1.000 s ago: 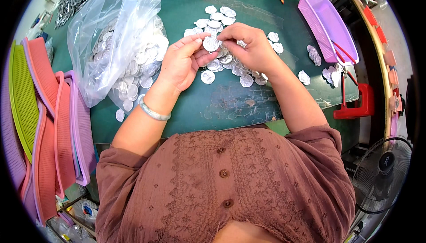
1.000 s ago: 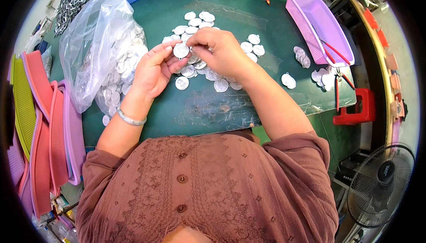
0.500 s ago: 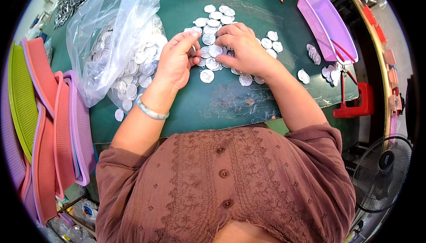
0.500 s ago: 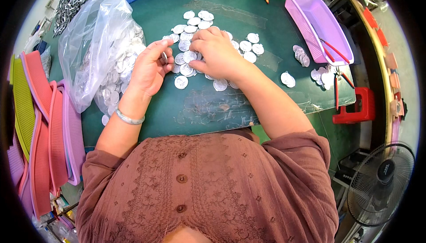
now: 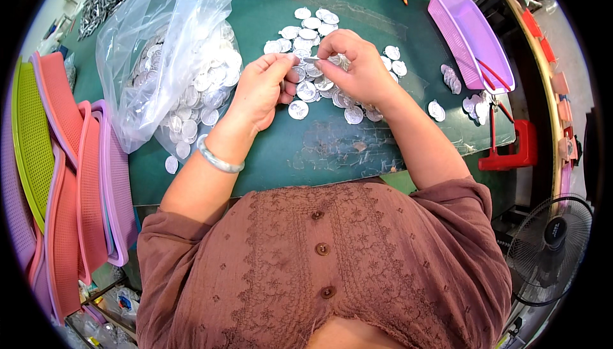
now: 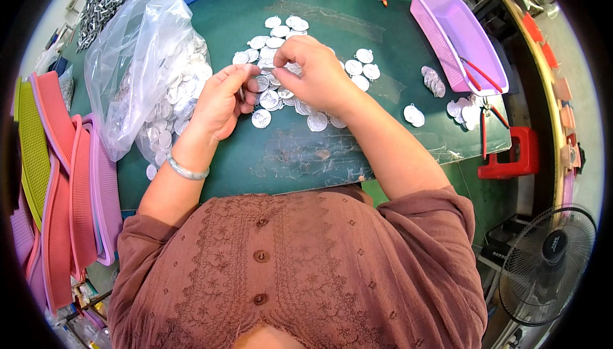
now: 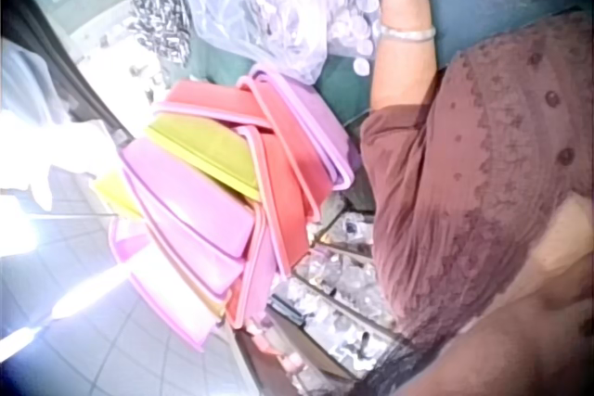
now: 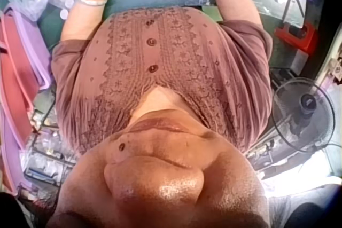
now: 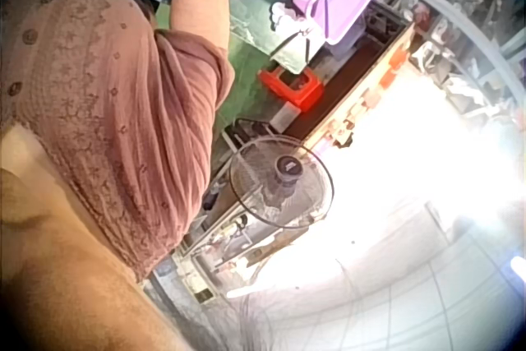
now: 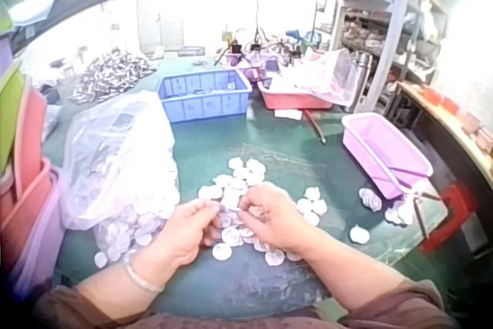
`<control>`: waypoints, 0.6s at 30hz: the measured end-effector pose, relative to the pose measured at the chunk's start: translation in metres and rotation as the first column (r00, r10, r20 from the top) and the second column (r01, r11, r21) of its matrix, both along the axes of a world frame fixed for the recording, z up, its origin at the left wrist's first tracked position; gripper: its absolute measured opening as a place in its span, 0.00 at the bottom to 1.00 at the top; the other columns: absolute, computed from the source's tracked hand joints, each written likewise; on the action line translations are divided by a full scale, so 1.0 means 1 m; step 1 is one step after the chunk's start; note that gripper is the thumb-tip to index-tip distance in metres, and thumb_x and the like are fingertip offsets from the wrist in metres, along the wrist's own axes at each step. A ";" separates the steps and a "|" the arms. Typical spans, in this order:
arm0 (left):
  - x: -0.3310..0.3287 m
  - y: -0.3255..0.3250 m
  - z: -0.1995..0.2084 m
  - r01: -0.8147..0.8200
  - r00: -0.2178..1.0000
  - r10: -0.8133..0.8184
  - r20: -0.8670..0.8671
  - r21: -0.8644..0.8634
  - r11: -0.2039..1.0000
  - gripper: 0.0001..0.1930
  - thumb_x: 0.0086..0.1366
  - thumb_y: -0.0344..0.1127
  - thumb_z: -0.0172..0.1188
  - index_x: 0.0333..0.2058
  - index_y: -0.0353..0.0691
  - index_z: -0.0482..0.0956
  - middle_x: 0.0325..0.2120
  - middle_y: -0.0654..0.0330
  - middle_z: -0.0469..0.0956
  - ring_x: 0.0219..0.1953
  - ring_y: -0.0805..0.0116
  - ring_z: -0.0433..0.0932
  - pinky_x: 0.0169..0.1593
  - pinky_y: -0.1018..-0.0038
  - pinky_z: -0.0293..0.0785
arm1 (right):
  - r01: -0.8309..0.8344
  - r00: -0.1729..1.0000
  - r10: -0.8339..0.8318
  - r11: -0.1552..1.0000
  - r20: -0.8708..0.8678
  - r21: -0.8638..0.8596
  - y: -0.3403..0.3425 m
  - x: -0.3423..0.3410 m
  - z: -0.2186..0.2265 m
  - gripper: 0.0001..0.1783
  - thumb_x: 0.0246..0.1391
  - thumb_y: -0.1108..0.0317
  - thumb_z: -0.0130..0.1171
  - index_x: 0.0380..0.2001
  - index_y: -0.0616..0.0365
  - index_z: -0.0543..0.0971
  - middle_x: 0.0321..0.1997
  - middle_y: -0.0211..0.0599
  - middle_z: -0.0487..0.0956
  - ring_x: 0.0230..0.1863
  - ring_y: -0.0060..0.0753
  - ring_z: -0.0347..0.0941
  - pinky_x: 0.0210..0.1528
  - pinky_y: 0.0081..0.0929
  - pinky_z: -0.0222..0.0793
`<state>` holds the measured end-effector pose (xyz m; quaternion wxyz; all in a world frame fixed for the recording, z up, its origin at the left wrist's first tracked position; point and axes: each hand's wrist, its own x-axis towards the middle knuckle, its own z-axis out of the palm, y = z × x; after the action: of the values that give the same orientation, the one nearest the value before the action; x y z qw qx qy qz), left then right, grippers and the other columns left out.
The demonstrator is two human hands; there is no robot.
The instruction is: The person sits at a green workbench and assembles small, round, silver-colored metal pieces by hand. They pick up individual components from a pile on the table, fit them together, and place the finished items back onto the surface. A plastic bag containing more parts and a purple basket are visible nearby.
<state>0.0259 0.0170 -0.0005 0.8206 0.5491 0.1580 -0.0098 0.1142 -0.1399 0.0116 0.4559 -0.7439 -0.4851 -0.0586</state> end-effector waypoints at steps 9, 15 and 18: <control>-0.003 -0.006 0.002 -0.022 0.993 0.035 0.115 -0.108 0.994 0.09 0.58 0.30 0.52 0.37 0.32 0.73 0.24 0.63 0.72 0.20 0.78 0.66 0.23 0.84 0.62 | -0.096 0.995 0.094 0.994 0.040 0.056 0.008 -0.013 0.003 0.08 0.37 0.76 0.57 0.26 0.60 0.72 0.30 0.37 0.70 0.31 0.37 0.69 0.33 0.26 0.66; -0.001 -0.003 0.002 -0.024 0.992 0.031 0.122 -0.065 0.998 0.08 0.58 0.29 0.52 0.36 0.33 0.73 0.23 0.63 0.73 0.20 0.78 0.67 0.23 0.84 0.62 | 0.005 0.924 0.057 0.987 -0.377 0.160 0.004 -0.005 -0.006 0.07 0.44 0.75 0.54 0.30 0.63 0.73 0.29 0.31 0.72 0.30 0.21 0.69 0.32 0.19 0.66; -0.001 -0.003 0.000 -0.012 0.989 0.018 0.144 -0.039 0.999 0.08 0.58 0.29 0.52 0.36 0.33 0.74 0.23 0.63 0.73 0.21 0.78 0.67 0.23 0.84 0.62 | 0.027 0.824 0.013 0.998 -0.567 0.063 0.001 -0.005 -0.005 0.08 0.45 0.73 0.54 0.32 0.64 0.74 0.26 0.29 0.74 0.28 0.18 0.68 0.31 0.17 0.65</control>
<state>0.0252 0.0143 -0.0004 0.8403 0.5315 0.1021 0.0330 0.1094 -0.1385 0.0070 0.6041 -0.7135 -0.3230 0.1467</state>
